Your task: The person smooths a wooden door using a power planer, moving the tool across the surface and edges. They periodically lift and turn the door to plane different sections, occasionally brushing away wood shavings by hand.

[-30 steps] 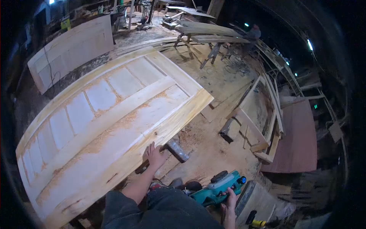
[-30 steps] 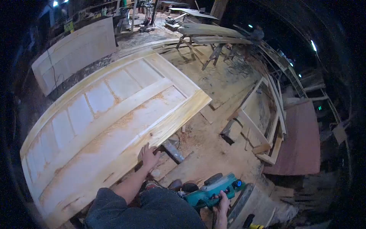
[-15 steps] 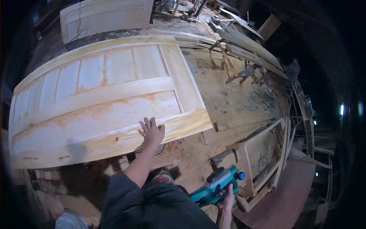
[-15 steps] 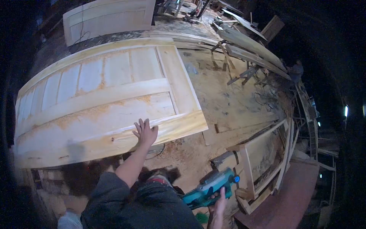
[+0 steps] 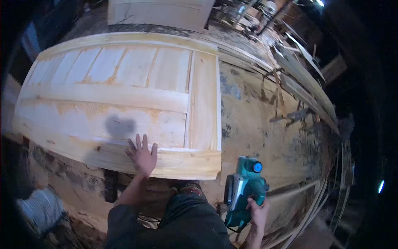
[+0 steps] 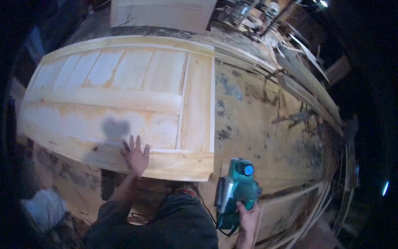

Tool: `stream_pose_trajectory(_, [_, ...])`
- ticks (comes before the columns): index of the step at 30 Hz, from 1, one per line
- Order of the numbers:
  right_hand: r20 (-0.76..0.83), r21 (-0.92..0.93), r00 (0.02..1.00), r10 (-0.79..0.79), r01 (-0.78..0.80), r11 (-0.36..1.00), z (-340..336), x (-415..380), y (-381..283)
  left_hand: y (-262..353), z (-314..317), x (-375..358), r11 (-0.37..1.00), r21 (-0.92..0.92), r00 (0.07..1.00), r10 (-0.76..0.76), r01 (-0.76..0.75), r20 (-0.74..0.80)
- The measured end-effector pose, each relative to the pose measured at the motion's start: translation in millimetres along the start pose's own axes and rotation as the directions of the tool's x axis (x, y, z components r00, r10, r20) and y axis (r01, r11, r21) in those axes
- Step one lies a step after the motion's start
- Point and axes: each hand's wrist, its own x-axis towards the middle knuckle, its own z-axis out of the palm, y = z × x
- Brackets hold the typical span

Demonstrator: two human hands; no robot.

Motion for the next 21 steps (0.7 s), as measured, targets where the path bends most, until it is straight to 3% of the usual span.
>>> stream_pose_trajectory(2, [0.114,-0.172,0.993,-0.017,0.037,0.984,-2.7,57.0,-11.0,6.3,1.0,2.8,0.999,-0.036,0.999,-0.033,0.033,0.019])
stream_pose_trajectory(3, [0.265,-0.207,0.964,-0.024,0.081,0.975,-2.4,85.9,-20.0,4.1,2.5,-1.0,0.998,-0.041,0.998,-0.046,0.047,0.034])
stream_pose_trajectory(5, [0.465,-0.275,0.876,-0.130,0.283,0.919,5.9,134.9,-36.7,4.1,5.5,2.3,0.996,-0.051,0.997,-0.074,0.073,-0.002])
stream_pose_trajectory(8, [0.667,-0.262,0.698,-0.260,0.546,0.796,29.4,189.4,-78.7,9.4,2.9,3.1,0.985,-0.072,0.986,-0.162,0.160,-0.029])
stream_pose_trajectory(12, [0.838,-0.168,0.472,-0.274,0.700,0.694,75.9,266.6,-129.0,15.1,38.2,14.5,0.916,-0.087,0.903,-0.401,0.392,-0.154])
stream_pose_trajectory(15, [0.918,-0.082,0.268,-0.293,0.850,0.521,128.6,319.2,-161.0,26.6,46.8,23.1,0.853,-0.091,0.818,-0.520,0.514,-0.248])
stream_pose_trajectory(18, [0.964,-0.041,0.203,-0.173,0.754,0.655,189.9,373.2,-172.7,37.2,38.4,36.4,0.739,-0.144,0.695,-0.670,0.658,-0.260])
stream_pose_trajectory(21, [0.979,-0.184,0.192,0.075,0.651,0.737,239.3,399.0,-202.5,57.0,26.4,42.0,0.585,-0.220,0.551,-0.810,0.780,-0.200])
